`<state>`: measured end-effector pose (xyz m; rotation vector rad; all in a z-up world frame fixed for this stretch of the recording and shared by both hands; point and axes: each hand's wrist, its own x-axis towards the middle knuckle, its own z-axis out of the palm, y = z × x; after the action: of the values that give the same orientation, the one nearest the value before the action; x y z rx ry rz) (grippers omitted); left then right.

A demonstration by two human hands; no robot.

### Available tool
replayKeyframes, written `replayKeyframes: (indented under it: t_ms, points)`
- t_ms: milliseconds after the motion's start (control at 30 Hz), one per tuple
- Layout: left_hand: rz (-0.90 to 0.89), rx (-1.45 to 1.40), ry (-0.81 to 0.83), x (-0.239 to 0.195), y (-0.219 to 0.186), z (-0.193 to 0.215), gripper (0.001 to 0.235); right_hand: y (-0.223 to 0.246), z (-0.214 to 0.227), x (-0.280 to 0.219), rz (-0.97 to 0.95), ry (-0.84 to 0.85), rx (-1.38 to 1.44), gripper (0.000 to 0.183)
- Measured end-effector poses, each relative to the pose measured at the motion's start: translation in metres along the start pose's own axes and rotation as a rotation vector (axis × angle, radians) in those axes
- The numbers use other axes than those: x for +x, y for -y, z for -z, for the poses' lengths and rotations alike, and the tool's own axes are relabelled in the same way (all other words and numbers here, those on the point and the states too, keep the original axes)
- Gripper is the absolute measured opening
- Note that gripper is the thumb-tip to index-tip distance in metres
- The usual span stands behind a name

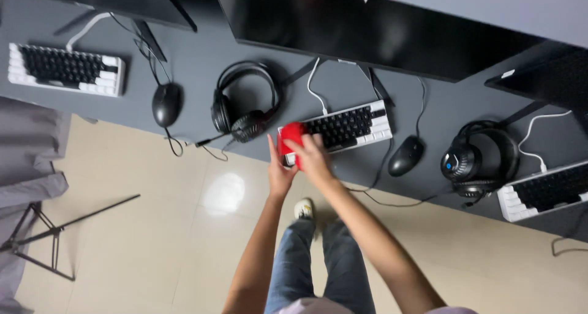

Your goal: The person sprays a red cloth with a cleaning solution and proceeds to wipe down several computer keyboards and the surrounding desk surface. The person moves along the desk, cleaning each keyboard individually with the damp cloth.

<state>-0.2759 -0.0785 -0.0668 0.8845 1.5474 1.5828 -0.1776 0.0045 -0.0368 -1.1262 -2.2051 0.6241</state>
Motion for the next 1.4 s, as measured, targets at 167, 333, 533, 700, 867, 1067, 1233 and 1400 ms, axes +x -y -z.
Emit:
replayKeyframes:
  t_ms: [167,333,533,700,867,1067,1233,1400]
  points:
    - [-0.053,0.035,-0.003,0.005,-0.018,-0.006,0.131,-0.018,0.037,0.044,-0.185,-0.142,-0.039,0.023]
    - [-0.009,0.216,-0.041,-0.001,-0.009,0.003,0.127,0.033,0.006,0.019,0.046,-0.125,-0.204,0.028]
    - [0.163,0.305,-0.051,0.000,0.017,0.010,0.108,0.039,0.012,-0.002,0.033,0.066,-0.060,0.042]
    - [-0.091,0.292,-0.046,0.002,-0.010,0.005,0.127,0.038,0.000,0.053,0.046,-0.009,-0.086,0.042]
    - [0.123,0.360,-0.044,-0.009,0.017,0.005,0.115,0.046,0.004,0.035,0.071,-0.032,-0.114,0.039]
    - [-0.048,0.391,-0.013,0.001,-0.022,0.000,0.105,-0.009,0.049,0.020,-0.384,-0.044,0.159,0.020]
    - [-0.168,0.400,0.012,-0.002,-0.050,-0.008,0.110,-0.075,0.061,0.013,-0.082,-0.357,-0.093,0.033]
    - [0.065,0.191,0.009,0.005,-0.052,-0.020,0.114,-0.022,-0.018,-0.004,0.037,-0.162,-0.450,0.040]
